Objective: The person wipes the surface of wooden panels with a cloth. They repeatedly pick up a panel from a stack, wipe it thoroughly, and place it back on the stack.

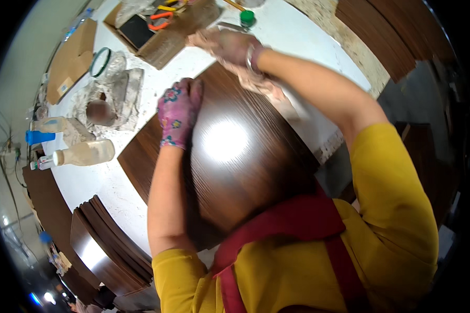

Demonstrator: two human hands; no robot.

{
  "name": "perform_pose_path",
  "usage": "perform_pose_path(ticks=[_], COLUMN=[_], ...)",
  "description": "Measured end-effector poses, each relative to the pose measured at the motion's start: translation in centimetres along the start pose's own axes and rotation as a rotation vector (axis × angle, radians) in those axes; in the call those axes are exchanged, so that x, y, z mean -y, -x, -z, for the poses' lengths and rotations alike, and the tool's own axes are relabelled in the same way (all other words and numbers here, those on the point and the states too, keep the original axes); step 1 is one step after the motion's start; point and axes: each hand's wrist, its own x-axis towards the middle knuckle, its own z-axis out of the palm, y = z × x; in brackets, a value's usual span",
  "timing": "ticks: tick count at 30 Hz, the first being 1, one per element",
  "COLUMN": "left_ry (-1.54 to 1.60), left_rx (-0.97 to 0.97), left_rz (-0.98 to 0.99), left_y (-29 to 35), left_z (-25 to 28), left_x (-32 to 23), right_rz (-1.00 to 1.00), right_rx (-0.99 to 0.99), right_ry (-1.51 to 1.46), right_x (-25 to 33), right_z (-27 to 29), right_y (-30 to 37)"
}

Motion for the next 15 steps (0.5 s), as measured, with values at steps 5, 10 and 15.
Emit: perform_pose_path(ticks=[5,10,15], left_ry=[-0.038,-0.025,0.031], left_rx=[-0.022,0.024,-0.136], left_rz=[0.045,0.042,-0.086], left_y=[1.7,1.2,1.3], left_z=[-0.6,-0.1,-2.0], left_x=[2.3,1.0,3.9], right_rz=[-0.236,-0.046,-0.680], right_rx=[0.227,0.270,0.427], right_ry=[0.263,0.237,0.046], right_x=[7.4,8.4,8.2], right_z=[8.5,8.2,8.6], right_y=[8.4,15.1,12.3])
